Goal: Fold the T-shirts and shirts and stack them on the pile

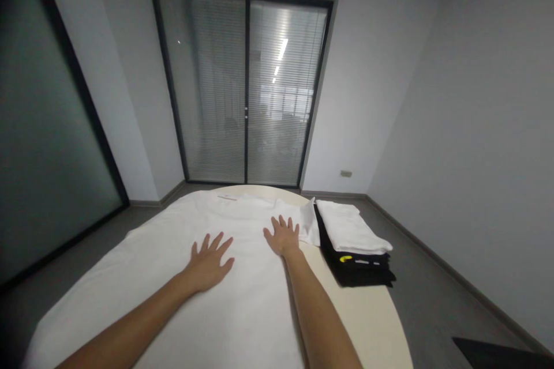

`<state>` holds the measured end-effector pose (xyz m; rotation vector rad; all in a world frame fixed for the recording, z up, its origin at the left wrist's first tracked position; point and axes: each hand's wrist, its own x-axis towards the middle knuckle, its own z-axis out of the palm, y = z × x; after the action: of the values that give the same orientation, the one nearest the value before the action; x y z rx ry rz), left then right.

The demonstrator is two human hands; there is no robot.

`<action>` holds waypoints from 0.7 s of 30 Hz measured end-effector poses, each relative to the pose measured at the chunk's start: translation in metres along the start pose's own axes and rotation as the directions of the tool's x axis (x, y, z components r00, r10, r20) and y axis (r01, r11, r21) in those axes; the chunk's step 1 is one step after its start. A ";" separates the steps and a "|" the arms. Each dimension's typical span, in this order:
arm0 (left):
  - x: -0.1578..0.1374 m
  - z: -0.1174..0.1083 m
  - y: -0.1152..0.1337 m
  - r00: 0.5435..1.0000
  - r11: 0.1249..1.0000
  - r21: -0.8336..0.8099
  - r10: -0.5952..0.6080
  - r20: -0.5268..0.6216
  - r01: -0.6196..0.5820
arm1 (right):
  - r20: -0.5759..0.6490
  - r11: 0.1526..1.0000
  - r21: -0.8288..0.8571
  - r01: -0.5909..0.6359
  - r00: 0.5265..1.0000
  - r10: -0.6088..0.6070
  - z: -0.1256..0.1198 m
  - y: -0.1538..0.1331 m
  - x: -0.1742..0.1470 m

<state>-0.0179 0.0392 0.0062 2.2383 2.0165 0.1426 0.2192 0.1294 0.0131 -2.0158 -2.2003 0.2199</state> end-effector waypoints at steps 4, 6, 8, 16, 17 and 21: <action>0.006 0.008 0.027 0.994 1.000 -0.005 0.004 -0.109 -0.004 | -0.074 0.995 0.067 0.070 0.995 -0.065 -0.004 0.006 -0.004; 0.006 0.013 0.035 0.989 0.999 -0.028 0.030 -0.142 -0.034 | -0.126 0.996 0.040 0.078 0.989 -0.072 -0.003 0.009 -0.006; 0.005 0.015 0.036 0.990 0.998 -0.043 0.034 -0.139 -0.041 | -0.203 0.999 -0.029 0.026 0.979 -0.031 -0.004 0.013 -0.009; 0.005 0.010 0.033 0.994 0.998 -0.044 0.035 -0.103 -0.039 | -0.398 0.927 -0.153 -0.342 0.880 0.259 -0.024 0.026 -0.010; 0.005 0.010 0.033 0.994 0.998 -0.042 0.036 -0.104 -0.041 | -0.396 0.916 -0.167 -0.365 0.876 0.276 -0.026 0.026 -0.010; 0.004 0.011 0.034 0.993 0.999 -0.037 0.036 -0.113 -0.040 | -0.422 0.898 -0.203 -0.391 0.862 0.281 -0.030 0.028 -0.011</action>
<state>0.0173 0.0396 0.0004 2.2941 2.0074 0.3159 0.2534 0.1210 0.0363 -2.3429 -1.7018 -0.4478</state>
